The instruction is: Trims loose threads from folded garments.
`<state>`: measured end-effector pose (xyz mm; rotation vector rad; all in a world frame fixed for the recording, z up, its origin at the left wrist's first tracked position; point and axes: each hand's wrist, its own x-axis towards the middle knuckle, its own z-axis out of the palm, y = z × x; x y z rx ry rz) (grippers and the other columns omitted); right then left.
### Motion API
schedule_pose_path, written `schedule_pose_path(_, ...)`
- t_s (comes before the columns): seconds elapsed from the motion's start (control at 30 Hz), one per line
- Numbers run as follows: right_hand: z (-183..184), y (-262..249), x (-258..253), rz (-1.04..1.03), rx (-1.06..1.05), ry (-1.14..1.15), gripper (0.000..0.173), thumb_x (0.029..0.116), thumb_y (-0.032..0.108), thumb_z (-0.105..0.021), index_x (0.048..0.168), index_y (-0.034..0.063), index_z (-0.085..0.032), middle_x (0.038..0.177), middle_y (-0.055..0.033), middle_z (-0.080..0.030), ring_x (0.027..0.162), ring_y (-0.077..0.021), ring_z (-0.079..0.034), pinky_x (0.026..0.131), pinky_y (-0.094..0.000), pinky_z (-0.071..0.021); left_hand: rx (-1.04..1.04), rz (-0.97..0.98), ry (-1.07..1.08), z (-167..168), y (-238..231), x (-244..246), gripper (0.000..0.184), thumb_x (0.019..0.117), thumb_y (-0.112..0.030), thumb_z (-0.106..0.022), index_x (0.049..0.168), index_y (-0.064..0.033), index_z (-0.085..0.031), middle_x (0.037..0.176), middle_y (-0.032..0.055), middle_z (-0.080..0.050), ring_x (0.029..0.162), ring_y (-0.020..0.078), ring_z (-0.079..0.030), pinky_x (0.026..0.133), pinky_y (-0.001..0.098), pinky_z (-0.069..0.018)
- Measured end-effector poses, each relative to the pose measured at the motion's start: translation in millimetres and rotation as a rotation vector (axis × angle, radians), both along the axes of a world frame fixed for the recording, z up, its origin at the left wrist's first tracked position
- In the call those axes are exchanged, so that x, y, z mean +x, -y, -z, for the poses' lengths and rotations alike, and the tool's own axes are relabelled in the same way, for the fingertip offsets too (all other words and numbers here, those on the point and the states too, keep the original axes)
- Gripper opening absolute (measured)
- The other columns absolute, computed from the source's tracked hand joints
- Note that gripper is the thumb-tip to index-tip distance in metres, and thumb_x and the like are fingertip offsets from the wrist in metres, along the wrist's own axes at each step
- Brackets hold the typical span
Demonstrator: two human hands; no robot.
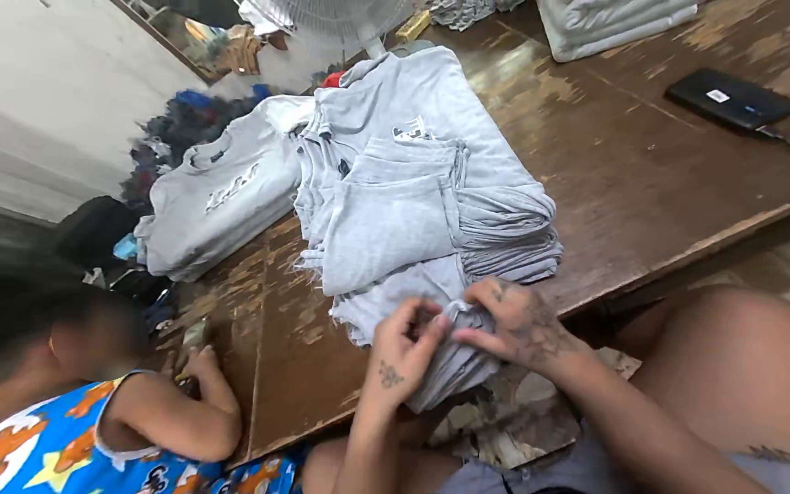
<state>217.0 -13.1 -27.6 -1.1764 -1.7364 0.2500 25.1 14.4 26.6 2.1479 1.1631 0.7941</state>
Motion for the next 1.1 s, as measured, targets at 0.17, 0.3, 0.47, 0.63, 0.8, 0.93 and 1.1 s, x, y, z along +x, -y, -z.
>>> schedule_pose_path(0.17,0,-1,17,-0.030,-0.092,0.012,0.015,0.0947,0.008,-0.063,0.093,-0.0028,-0.073,0.086,-0.0173,-0.074,0.077,-0.0312,-0.075,0.070,-0.0455,-0.0613,-0.114,0.050,0.022,20,-12,-4,0.018,0.0996,-0.011,-0.052,0.094,0.0005,-0.064,0.076,-0.0051,-0.058,0.067,-0.0040,-0.053,0.064,0.0153,-0.0457)
schedule_pose_path(0.3,-7,8,40,-0.070,-0.136,0.058,0.016,0.0948,0.007,-0.062,0.093,-0.0030,-0.073,0.087,-0.0188,-0.074,0.079,-0.0335,-0.074,0.073,-0.0473,-0.0605,0.009,0.038,-0.221,6,-5,-7,0.023,0.0977,-0.019,-0.059,0.108,0.0005,-0.066,0.077,0.0034,-0.063,0.064,0.0089,-0.057,0.061,0.0278,-0.0492)
schedule_pose_path(0.47,-12,20,48,-0.109,-0.093,0.099,0.017,0.0957,0.010,-0.059,0.091,0.0007,-0.072,0.083,-0.0152,-0.073,0.075,-0.0294,-0.073,0.068,-0.0429,-0.0598,0.339,0.181,-0.416,-29,12,1,0.036,0.0991,-0.029,-0.054,0.120,-0.0023,-0.067,0.091,0.0093,-0.070,0.073,0.0208,-0.068,0.061,0.0388,-0.0556)
schedule_pose_path(0.63,-22,26,51,-0.144,0.007,0.137,0.021,0.0977,0.012,-0.053,0.088,0.0039,-0.069,0.076,-0.0111,-0.068,0.067,-0.0239,-0.069,0.059,-0.0368,-0.0564,0.622,0.271,-0.522,-32,15,20,0.028,0.0946,-0.015,-0.054,0.113,-0.0109,-0.075,0.085,0.0074,-0.071,0.071,0.0259,-0.068,0.057,0.0386,-0.0522)
schedule_pose_path(0.8,-22,25,48,-0.180,0.039,0.090,0.020,0.0983,0.012,-0.053,0.087,0.0038,-0.068,0.074,-0.0104,-0.066,0.066,-0.0226,-0.067,0.058,-0.0350,-0.0544,0.652,0.246,-0.537,-29,12,17,0.029,0.0936,-0.013,-0.053,0.111,-0.0113,-0.076,0.083,0.0068,-0.072,0.069,0.0250,-0.069,0.055,0.0394,-0.0527)
schedule_pose_path(0.93,-20,24,45,-0.295,0.089,-0.036,0.022,0.1006,0.013,-0.053,0.089,0.0024,-0.069,0.077,-0.0106,-0.068,0.071,-0.0180,-0.066,0.066,-0.0281,-0.0540,0.656,0.198,-0.560,-22,13,19,0.029,0.0920,-0.011,-0.055,0.112,-0.0108,-0.076,0.083,0.0078,-0.072,0.067,0.0266,-0.069,0.053,0.0400,-0.0515)
schedule_pose_path(1.1,-25,32,46,-0.368,-0.007,-0.044,0.050,0.1036,0.043,-0.054,0.072,0.0054,-0.061,0.060,-0.0048,-0.056,0.054,-0.0122,-0.054,0.050,-0.0264,-0.0421,0.397,0.061,-0.299,-17,6,3,0.034,0.0977,-0.025,-0.060,0.120,-0.0007,-0.069,0.090,0.0093,-0.071,0.071,0.0169,-0.066,0.061,0.0336,-0.0550)
